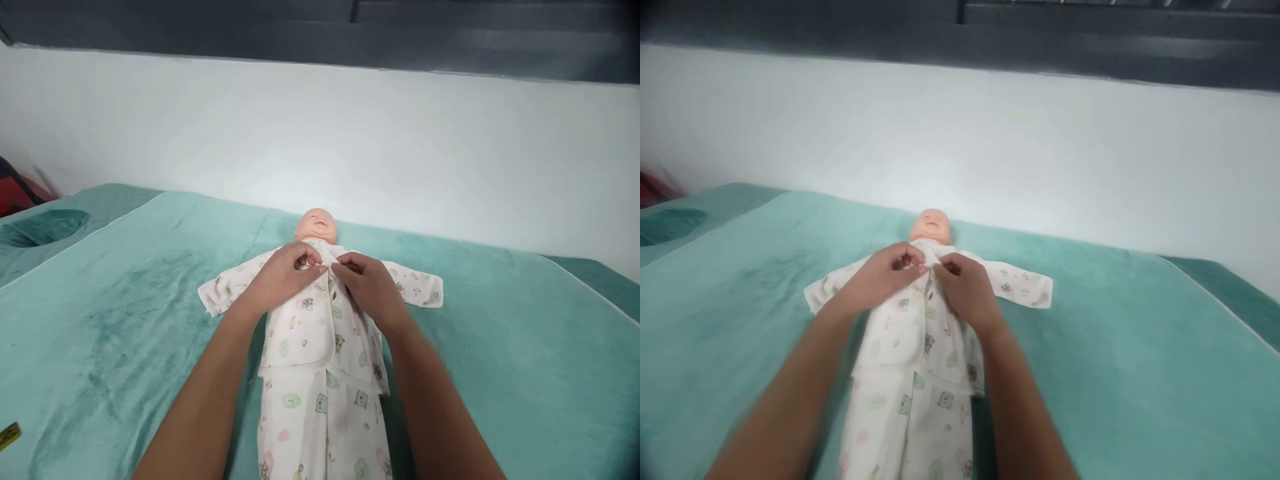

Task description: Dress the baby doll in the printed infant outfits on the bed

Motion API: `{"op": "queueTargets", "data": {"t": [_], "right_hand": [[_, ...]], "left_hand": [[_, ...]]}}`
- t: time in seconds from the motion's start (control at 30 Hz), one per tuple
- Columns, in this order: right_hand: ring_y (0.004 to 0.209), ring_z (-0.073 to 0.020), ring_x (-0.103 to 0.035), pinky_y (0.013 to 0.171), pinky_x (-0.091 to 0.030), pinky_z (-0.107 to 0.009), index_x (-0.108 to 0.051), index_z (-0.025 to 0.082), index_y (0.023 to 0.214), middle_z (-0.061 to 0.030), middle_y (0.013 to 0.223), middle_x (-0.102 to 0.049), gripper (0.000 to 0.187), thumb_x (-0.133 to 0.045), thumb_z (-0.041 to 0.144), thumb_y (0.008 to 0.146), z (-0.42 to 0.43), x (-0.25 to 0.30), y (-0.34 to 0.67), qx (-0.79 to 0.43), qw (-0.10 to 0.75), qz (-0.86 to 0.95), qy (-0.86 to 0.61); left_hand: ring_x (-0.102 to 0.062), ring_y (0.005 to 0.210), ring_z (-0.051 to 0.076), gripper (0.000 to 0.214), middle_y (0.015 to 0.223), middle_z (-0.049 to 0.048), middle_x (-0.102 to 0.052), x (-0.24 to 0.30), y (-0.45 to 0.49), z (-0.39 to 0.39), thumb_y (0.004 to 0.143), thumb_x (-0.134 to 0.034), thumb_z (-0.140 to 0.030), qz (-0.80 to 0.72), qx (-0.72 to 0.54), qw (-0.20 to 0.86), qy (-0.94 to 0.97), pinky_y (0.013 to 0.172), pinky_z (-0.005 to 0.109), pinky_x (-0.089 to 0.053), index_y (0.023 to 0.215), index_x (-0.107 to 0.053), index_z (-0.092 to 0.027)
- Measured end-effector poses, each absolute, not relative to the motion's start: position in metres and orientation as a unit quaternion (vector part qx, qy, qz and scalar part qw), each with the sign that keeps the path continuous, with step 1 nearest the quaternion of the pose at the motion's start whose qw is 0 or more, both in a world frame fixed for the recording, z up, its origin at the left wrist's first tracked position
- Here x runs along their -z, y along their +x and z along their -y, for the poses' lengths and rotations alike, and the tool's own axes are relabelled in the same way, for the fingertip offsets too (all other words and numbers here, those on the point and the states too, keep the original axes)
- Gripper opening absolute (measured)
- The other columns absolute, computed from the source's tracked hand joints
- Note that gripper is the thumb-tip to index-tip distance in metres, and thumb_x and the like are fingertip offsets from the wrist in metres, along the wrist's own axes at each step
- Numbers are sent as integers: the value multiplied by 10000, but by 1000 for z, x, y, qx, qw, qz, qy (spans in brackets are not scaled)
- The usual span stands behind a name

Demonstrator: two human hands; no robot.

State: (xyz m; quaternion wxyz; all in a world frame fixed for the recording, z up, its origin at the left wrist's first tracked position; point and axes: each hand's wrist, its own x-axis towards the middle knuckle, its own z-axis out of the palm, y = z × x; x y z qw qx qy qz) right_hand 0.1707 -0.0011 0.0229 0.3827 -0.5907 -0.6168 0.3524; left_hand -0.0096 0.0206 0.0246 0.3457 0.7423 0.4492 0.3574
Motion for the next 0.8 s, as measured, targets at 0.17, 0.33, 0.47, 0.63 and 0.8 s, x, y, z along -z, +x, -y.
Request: {"op": "queueTargets", "data": {"t": [0.17, 0.33, 0.47, 0.63, 0.8], "right_hand": [[598, -103, -403, 547, -306, -242, -636, 195, 780, 32, 666, -503, 248, -610, 440, 805, -1, -11, 172, -476, 459, 537, -524], [608, -97, -405, 567, -309, -237, -638, 178, 716, 33, 635, -497, 263, -641, 428, 797, 0, -6, 167, -453, 499, 520, -525], [601, -99, -414, 564, -315, -241, -641, 178, 711, 30, 631, -513, 281, -647, 447, 794, 3, -9, 166, -441, 494, 527, -533], [620, -106, -452, 582, -346, -240, -684, 188, 787, 23, 669, -560, 200, -659, 387, 772, 3, -11, 168, -462, 485, 527, -523], [610, -99, -452, 585, -349, -236, -683, 191, 779, 27, 658, -568, 191, -674, 381, 763, 1, -9, 171, -478, 503, 516, -503]], "left_hand": [[-513, 783, 148, 159, 898, -6, -615, -26, -9, -21, 847, -608, -382, -441, -356, 340, 751, 701, 278, -397, 835, -645, -228], [-496, 714, 127, 116, 825, -18, -608, -23, -7, -23, 850, -596, -321, -431, -370, 378, 731, 677, 264, -388, 829, -635, -214], [-514, 689, 131, 184, 777, -10, -602, -22, -5, -22, 858, -594, -382, -428, -394, 416, 699, 634, 258, -387, 836, -641, -205], [-599, 795, 168, 207, 868, 26, -687, -24, -4, -19, 845, -613, -387, -427, -413, 451, 666, 690, 265, -433, 866, -699, -199], [-613, 797, 176, 173, 858, 32, -707, -26, -2, -19, 804, -660, -361, -440, -426, 468, 636, 687, 266, -445, 828, -712, -198]]}}
